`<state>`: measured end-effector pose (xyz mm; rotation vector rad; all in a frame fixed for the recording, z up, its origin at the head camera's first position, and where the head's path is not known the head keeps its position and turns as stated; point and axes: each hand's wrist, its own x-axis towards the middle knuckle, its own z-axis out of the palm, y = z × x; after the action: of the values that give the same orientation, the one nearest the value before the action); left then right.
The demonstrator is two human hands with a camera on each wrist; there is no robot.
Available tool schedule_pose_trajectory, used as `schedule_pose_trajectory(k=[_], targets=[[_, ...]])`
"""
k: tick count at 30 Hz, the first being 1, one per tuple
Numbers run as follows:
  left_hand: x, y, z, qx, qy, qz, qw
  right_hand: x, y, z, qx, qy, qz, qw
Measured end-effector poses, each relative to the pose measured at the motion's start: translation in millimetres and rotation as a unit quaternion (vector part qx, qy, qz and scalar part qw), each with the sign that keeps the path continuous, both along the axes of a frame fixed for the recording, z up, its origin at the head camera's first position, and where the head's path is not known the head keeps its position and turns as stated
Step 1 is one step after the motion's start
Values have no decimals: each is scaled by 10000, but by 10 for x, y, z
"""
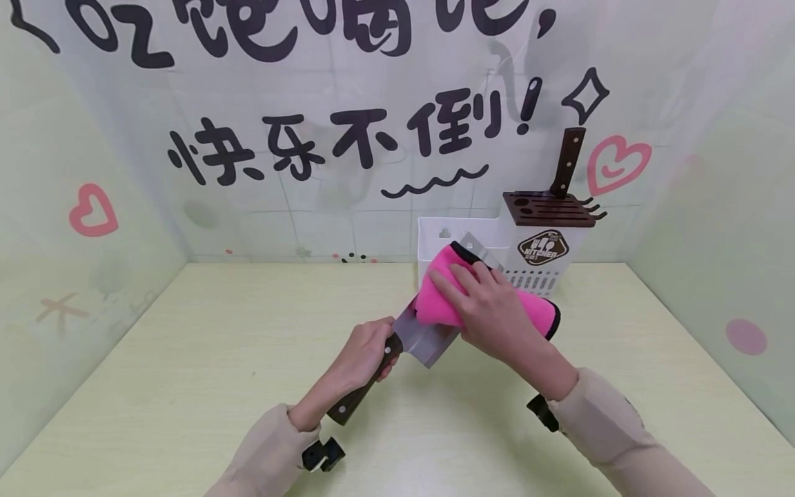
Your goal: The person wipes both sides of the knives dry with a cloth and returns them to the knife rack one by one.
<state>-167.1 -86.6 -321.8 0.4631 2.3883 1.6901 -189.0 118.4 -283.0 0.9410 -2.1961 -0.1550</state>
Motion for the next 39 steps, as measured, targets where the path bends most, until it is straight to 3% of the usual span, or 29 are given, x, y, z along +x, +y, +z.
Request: schedule_pose_trajectory(k=[15, 24, 39], targets=[[18, -3, 3, -96, 118, -44, 9999, -101, 153, 42, -400, -173, -208, 9988], [16, -13, 3, -32, -12, 54, 10000, -153, 237, 10, -601, -272, -359, 9972], [22, -6, -3, -9, 25, 5, 10000, -133, 223, -13, -518, -251, -475, 9972]])
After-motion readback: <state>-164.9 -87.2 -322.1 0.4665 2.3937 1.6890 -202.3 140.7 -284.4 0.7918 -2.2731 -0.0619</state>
